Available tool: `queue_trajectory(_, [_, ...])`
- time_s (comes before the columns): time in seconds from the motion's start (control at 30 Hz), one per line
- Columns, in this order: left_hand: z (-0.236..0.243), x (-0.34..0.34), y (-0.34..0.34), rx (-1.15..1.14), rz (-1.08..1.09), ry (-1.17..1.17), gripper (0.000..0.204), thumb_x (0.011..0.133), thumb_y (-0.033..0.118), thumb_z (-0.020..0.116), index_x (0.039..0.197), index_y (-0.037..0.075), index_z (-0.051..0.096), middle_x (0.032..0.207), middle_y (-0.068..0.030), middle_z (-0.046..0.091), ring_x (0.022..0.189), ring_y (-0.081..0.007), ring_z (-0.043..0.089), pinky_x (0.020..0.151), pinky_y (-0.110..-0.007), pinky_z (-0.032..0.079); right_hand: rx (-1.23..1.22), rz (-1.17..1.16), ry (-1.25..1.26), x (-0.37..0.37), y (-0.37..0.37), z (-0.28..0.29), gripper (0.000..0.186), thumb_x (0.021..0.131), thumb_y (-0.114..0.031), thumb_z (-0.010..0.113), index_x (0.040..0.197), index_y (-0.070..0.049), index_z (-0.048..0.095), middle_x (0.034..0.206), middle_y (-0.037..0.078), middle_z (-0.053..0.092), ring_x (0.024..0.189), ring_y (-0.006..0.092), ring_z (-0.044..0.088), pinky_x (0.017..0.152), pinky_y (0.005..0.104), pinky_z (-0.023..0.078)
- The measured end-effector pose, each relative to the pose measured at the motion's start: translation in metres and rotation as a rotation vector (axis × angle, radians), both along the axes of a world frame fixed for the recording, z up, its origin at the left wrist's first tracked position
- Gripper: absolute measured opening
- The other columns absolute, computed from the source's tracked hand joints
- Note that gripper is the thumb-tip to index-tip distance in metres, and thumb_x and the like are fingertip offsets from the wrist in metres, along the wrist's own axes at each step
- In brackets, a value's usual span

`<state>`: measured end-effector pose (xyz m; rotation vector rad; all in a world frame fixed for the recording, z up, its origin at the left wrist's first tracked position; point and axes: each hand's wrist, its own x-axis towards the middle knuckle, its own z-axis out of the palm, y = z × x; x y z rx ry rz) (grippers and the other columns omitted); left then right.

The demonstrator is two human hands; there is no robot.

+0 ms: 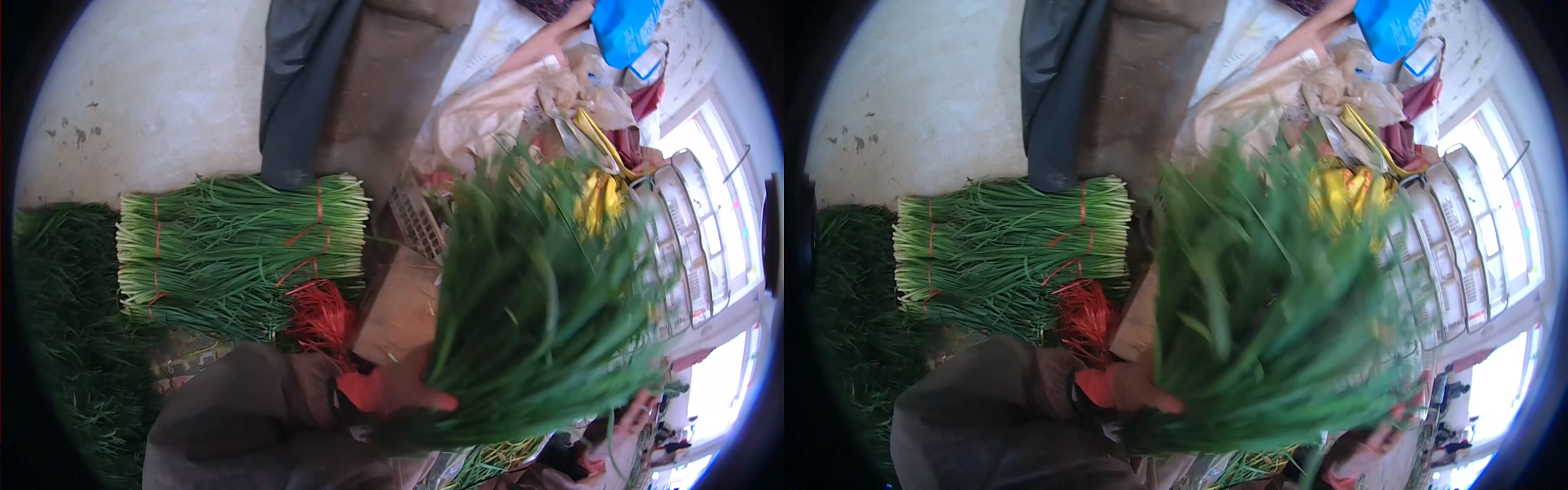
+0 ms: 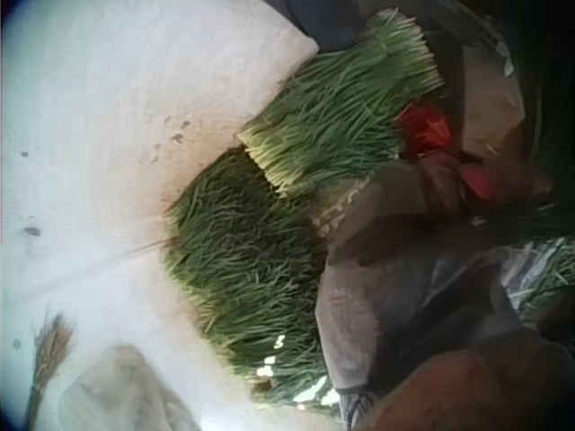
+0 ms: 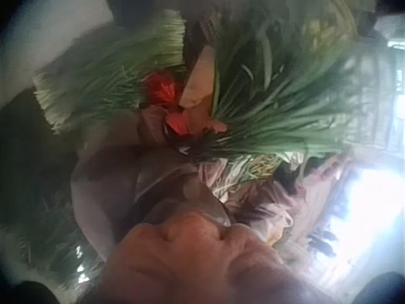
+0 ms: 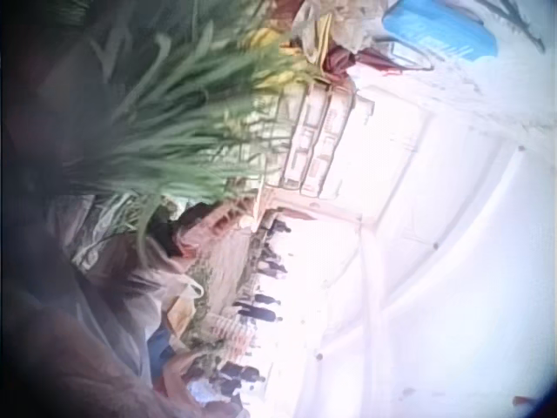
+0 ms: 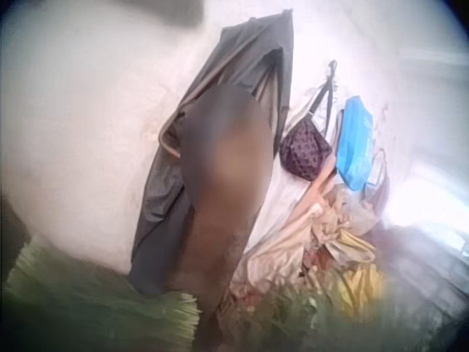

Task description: The person bundles green onions by hand on a wooden surface, ties them with red string, and reaches into a plastic bag to pull out more loose onions for sorting.

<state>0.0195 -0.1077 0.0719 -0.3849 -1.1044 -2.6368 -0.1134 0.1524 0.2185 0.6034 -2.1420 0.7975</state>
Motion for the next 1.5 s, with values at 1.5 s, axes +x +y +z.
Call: queue_trajectory(1.5, [-0.178, 0.044, -0.063, -1.014, 0.124, -0.636, 0.027, 0.083, 0.026, 0.063, 0.096, 0.002, 0.067, 0.077, -0.0111, 0.067, 0.068, -0.0182, 0.063, 0.062, -0.031, 0.050, -0.312, -0.110, -1.305, 0.124, 0.100, -0.224, 0.034, 0.088, -0.006, 0.061, 0.121, -0.003, 0.057, 0.102, 0.006, 0.066, 0.092, 0.0116, 0.060, 0.084, 0.0235, 0.045])
